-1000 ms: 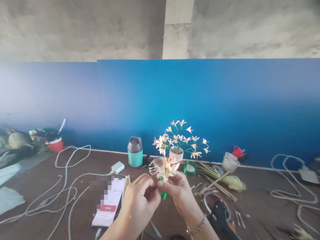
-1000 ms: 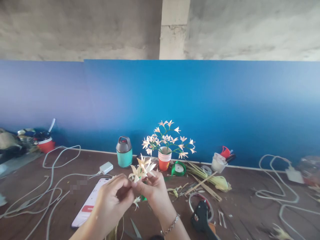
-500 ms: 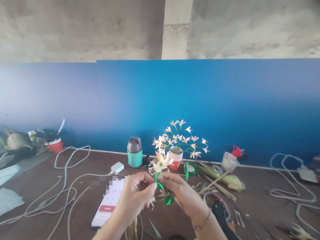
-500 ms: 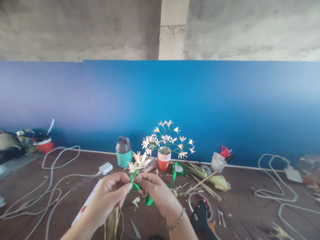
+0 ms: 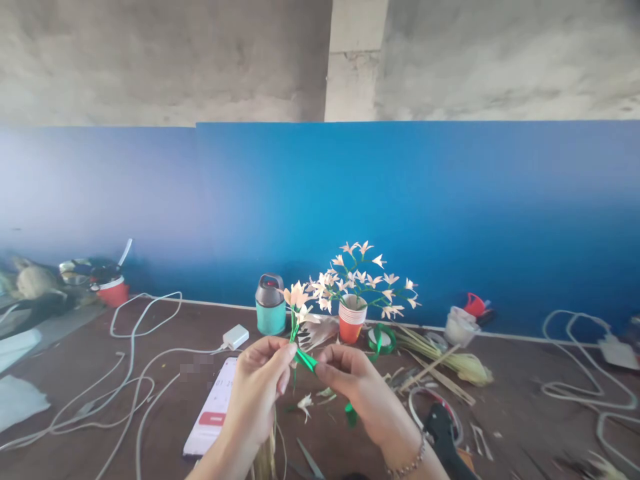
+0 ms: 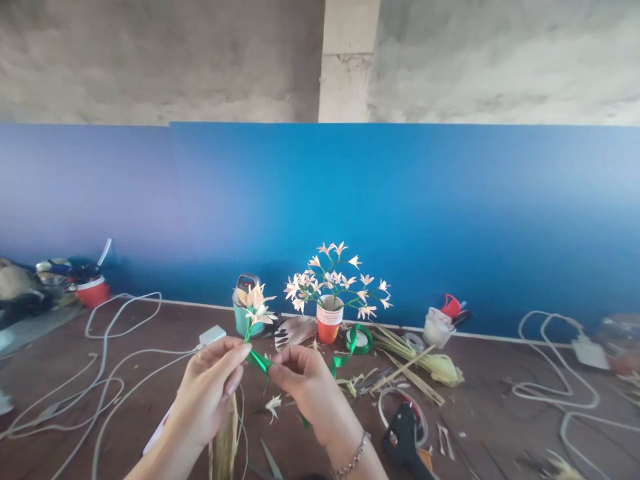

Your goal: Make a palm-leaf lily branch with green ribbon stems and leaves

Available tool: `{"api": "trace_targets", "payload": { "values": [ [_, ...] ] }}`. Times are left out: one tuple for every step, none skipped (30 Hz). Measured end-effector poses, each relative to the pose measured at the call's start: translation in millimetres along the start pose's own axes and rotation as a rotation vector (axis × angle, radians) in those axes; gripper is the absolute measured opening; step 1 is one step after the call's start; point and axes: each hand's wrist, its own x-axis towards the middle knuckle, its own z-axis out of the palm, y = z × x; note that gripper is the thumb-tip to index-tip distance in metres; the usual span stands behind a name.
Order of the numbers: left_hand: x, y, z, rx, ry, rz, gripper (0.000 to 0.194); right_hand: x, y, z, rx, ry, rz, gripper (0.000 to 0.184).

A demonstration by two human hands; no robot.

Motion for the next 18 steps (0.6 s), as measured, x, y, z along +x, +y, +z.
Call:
{"api": "trace_targets", "payload": {
  "values": [
    [0.6, -0.3, -0.1, -0.004, 0.009, -0.001, 0.022, 0.7, 0.8, 1.0, 0.012, 0.002, 0.008, 0.028],
    [1.2, -0.8, -0.3, -0.004, 0.015, 0.003, 0.022, 1.4, 1.5, 1.8, 0.019, 0.003, 0.017, 0.029],
    [1.7, -1.4, -0.5, -0.002, 0.018, 0.009, 0.022, 2.1, 2.2, 2.2, 0.021, 0.003, 0.026, 0.029],
    [2.1, -1.9, -0.7, -0.002, 0.018, 0.019, 0.022, 2.9, 3.2, 2.1, 0.021, 0.001, 0.034, 0.029],
    [2.4, -2.2, -0.9, 0.001, 0.017, 0.028, 0.021, 4.0, 4.4, 1.4, 0.018, -0.002, 0.041, 0.030],
    [2.7, -2.1, -1.2, 0.005, 0.017, 0.037, 0.021, 5.3, 6.0, -0.3, 0.011, -0.007, 0.047, 0.030],
    [3.0, -1.5, -1.6, 0.012, 0.016, 0.043, 0.021, 7.0, 8.2, -3.0, -0.001, -0.022, 0.053, 0.030],
    [3.6, -0.4, -2.3, 0.022, 0.015, 0.048, 0.021, 8.9, 10.8, -6.8, -0.014, -0.048, 0.061, 0.029],
    [4.5, 1.1, -3.4, 0.034, 0.015, 0.049, 0.021, 11.1, 13.9, -11.8, -0.032, -0.091, 0.075, 0.028],
    [5.9, 3.0, -5.0, 0.046, 0.014, 0.048, 0.021, 13.5, 17.4, -17.9, -0.058, -0.157, 0.089, 0.027],
    [7.7, 5.3, -7.1, 0.052, 0.012, 0.047, 0.021, 16.0, 21.1, -24.8, -0.074, -0.225, 0.106, 0.026],
    [9.8, 7.7, -9.7, 0.048, 0.012, 0.047, 0.021, 18.5, 24.9, -32.2, -0.095, -0.294, 0.129, 0.024],
    [12.3, 10.1, -12.7, 0.038, 0.015, 0.047, 0.022, 20.8, 28.5, -39.8, -0.111, -0.346, 0.141, 0.022],
    [14.8, 12.6, -16.0, 0.011, 0.021, 0.055, 0.022, 23.0, 31.6, -47.0, -0.101, -0.372, 0.148, 0.022],
    [17.2, 15.0, -19.3, -0.019, 0.044, 0.074, 0.022, 24.8, 34.2, -53.5, -0.051, -0.342, 0.125, 0.023],
    [19.4, 17.1, -22.5, -0.034, 0.056, 0.082, 0.021, 26.2, 35.9, -58.9, 0.020, -0.319, 0.086, 0.026],
    [21.1, 18.9, -25.3, -0.037, 0.068, 0.090, 0.021, 27.3, 36.9, -62.9, 0.100, -0.322, 0.083, 0.032],
    [22.4, 20.2, -27.6, -0.027, 0.064, 0.091, 0.022, 28.0, 37.0, -65.4, 0.160, -0.308, 0.089, 0.036]
  ]
}}
